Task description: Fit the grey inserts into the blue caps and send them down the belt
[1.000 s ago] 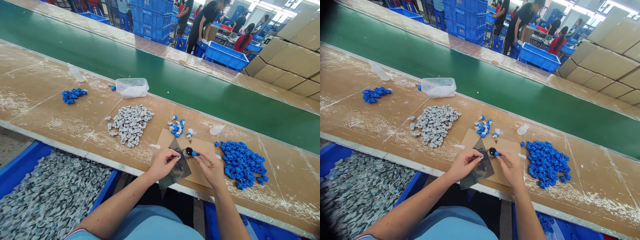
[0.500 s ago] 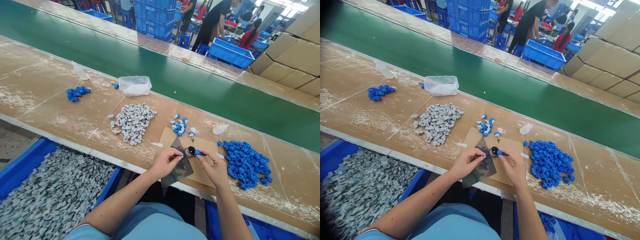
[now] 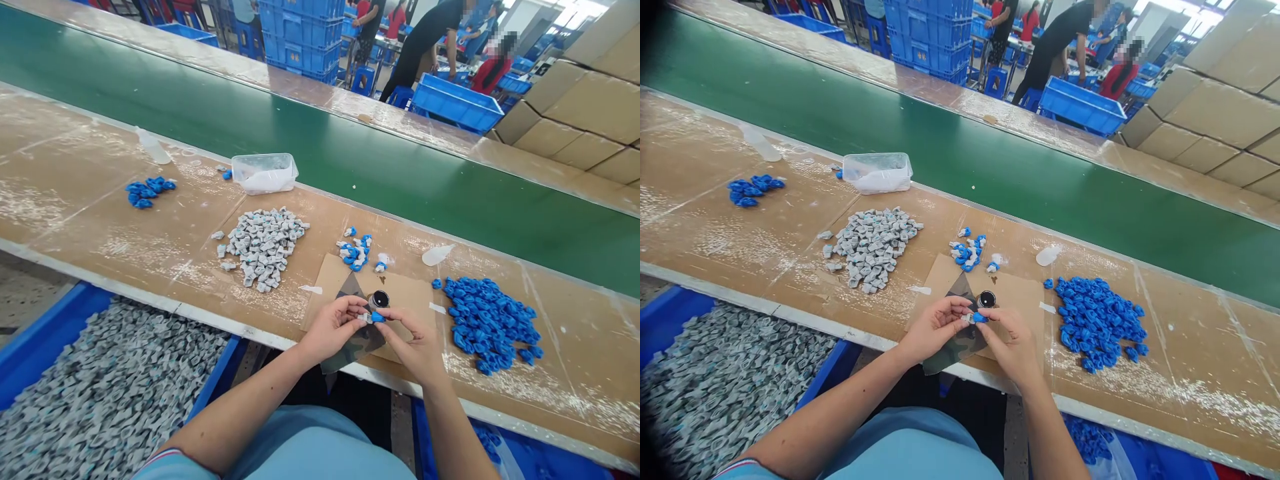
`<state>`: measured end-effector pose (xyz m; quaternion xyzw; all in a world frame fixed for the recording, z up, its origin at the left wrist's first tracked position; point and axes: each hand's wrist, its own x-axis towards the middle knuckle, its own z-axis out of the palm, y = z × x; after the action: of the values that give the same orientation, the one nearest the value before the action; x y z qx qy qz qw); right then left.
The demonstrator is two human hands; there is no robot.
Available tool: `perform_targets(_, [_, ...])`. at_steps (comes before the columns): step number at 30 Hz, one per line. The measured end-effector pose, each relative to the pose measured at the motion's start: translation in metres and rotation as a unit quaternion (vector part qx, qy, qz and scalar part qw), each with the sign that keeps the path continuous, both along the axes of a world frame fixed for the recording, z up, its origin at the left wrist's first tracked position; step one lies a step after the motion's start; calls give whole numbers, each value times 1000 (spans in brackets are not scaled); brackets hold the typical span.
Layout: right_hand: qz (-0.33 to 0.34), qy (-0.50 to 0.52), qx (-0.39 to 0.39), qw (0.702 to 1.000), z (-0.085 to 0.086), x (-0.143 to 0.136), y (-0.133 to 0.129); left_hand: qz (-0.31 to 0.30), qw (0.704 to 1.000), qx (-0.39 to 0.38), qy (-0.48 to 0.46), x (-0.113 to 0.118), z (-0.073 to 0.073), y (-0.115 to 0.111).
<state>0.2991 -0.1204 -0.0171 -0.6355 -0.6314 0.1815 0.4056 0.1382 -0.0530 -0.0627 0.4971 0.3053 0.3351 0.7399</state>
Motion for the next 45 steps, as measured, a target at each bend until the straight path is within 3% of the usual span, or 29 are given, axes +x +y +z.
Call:
perform_targets(3, [31, 3, -4, 1000, -1, 0, 1, -17, 1000, 14, 4, -1, 2, 0])
perform_targets(9, [67, 23, -2, 997, -3, 7, 0, -42, 989, 126, 66, -7, 13, 2])
perform_targets(15, [52, 62, 54, 995, -9, 5, -3, -21, 997, 70, 38, 3, 17, -7])
perform_targets(19, [58, 13, 31, 998, -9, 17, -6, -46, 991, 98, 72, 4, 19, -1])
perform_targets(21, [5, -44, 13, 999, -7, 35, -9, -45, 984, 127, 113, 0, 20, 14])
perform_targets(23, [-101, -132, 8, 986, -7, 62, -13, -2, 971, 169, 168, -6, 21, 35])
perform_targets(26, [-263, -285, -14, 922, -8, 102, -19, 79, 937, 235, 248, -13, 20, 72])
perform_targets(28, [-327, -356, -56, 874, -9, 119, -20, 106, 918, 251, 289, -13, 19, 92])
perform_targets(31, [-351, -388, -143, 841, -10, 128, -16, 125, 915, 246, 296, -10, 14, 107])
perform_targets(35, [-313, -366, -207, 851, -12, 131, -12, 136, 916, 251, 283, -14, 10, 101])
perform_targets(38, [-286, -353, -170, 875, -17, 139, -14, 151, 875, 315, 335, -31, 11, 89])
perform_targets(41, [-261, -331, -47, 906, -22, 142, -15, 177, 807, 377, 418, -54, 16, 79])
perform_targets(45, [-232, -263, 3, 936, -22, 123, -15, 225, 727, 395, 514, -83, 24, 76])
